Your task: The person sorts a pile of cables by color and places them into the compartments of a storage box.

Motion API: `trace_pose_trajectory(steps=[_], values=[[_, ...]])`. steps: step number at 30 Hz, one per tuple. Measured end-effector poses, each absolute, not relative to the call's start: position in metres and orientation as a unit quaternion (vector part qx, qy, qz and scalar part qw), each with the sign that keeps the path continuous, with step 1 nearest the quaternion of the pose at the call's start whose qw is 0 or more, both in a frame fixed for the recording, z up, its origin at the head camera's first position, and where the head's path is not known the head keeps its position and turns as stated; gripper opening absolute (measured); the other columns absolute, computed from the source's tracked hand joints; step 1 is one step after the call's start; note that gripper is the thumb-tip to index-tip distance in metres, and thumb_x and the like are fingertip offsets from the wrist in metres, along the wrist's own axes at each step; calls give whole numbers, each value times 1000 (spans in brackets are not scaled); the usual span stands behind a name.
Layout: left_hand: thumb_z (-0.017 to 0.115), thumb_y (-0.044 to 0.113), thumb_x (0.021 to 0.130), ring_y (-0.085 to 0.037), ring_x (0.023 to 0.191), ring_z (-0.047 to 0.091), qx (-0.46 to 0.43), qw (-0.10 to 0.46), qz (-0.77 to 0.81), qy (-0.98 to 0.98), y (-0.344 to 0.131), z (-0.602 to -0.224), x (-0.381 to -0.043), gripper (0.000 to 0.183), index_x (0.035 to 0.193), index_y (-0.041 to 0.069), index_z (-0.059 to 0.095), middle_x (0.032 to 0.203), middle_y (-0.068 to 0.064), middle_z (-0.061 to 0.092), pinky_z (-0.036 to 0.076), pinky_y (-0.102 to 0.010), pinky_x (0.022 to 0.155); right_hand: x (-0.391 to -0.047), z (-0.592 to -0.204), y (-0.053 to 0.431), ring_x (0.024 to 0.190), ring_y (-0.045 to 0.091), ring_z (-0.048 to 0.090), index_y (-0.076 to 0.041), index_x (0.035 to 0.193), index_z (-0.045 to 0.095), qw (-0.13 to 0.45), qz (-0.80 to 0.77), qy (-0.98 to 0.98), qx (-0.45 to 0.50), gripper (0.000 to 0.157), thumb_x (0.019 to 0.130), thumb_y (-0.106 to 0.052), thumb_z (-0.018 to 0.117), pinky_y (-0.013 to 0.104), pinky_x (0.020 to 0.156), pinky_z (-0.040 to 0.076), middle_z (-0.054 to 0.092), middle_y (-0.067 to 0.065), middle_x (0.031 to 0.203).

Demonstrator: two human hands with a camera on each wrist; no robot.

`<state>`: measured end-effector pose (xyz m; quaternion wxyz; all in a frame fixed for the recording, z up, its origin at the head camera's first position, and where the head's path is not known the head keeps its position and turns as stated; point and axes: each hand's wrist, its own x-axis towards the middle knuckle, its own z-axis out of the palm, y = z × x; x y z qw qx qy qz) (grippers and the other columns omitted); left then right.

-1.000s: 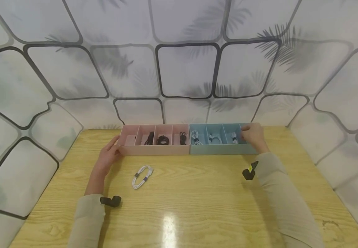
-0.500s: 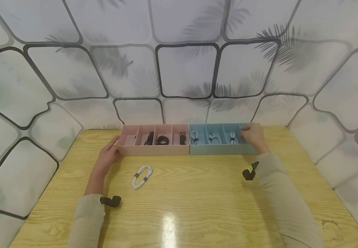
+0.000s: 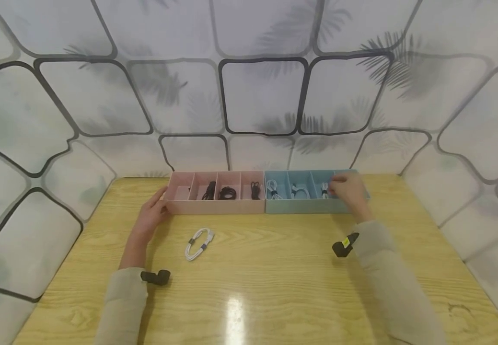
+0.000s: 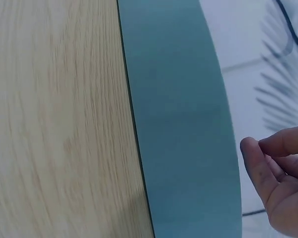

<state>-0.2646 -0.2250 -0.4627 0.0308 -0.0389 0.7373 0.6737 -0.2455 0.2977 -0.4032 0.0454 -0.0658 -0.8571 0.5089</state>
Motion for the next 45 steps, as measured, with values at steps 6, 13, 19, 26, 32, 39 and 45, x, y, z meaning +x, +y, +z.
trace_pose_trajectory(steps=[6, 13, 19, 26, 32, 39, 45], values=[[39, 13, 104, -29, 135, 40, -46, 37, 669, 741, -224, -460, -265, 53, 157, 16, 33, 159, -16, 30, 38, -43, 112, -240, -399, 268, 70, 4, 69, 16, 128, 57, 64, 520, -851, -38, 39, 98, -9, 60, 29, 73, 60, 71, 19, 99], [39, 13, 104, -29, 133, 43, -52, 33, 676, 734, -223, -459, -267, 52, 156, 17, 35, 158, -16, 32, 39, -42, 111, -235, -403, 206, 73, 17, 71, 13, 118, 64, 44, 504, -862, 34, 29, 96, -4, 60, 42, 73, 61, 69, 30, 99], [39, 10, 103, -31, 129, 46, -55, 36, 677, 733, -222, -459, -267, 53, 156, 15, 35, 156, -19, 34, 40, -44, 110, -218, -415, 135, 78, 36, 71, 15, 113, 65, -65, 486, -865, 102, 25, 94, -1, 60, 39, 66, 61, 69, 30, 96], [40, 9, 102, -31, 128, 46, -50, 27, 681, 730, -223, -460, -266, 53, 155, 14, 36, 157, -17, 34, 41, -46, 109, -207, -431, 70, 57, 17, 65, 8, 85, 73, -143, 435, -877, 146, 16, 90, -3, 62, 30, 53, 58, 68, 13, 71], [40, 11, 103, -32, 131, 44, -51, 29, 672, 738, -225, -458, -266, 53, 156, 15, 35, 159, -14, 31, 40, -47, 110, -206, -444, 35, 40, 16, 55, -2, 53, 60, -155, 355, -905, 175, 45, 95, -17, 64, 23, 39, 45, 54, 3, 44], [42, 11, 101, -28, 127, 44, -64, 34, 668, 741, -225, -455, -267, 54, 155, 16, 37, 158, -16, 33, 41, -41, 107, -210, -454, 5, 38, 8, 35, -17, 52, 43, -113, 258, -944, 173, 50, 98, -30, 60, 21, 38, 28, 36, -7, 43], [43, 11, 99, -29, 126, 45, -54, 38, 670, 739, -225, -456, -267, 56, 155, 16, 37, 156, -20, 32, 43, -39, 103, -211, -453, -12, 50, 11, 31, -17, 54, 41, -84, 178, -964, 181, 48, 92, -29, 68, 24, 43, 26, 30, -6, 53]])
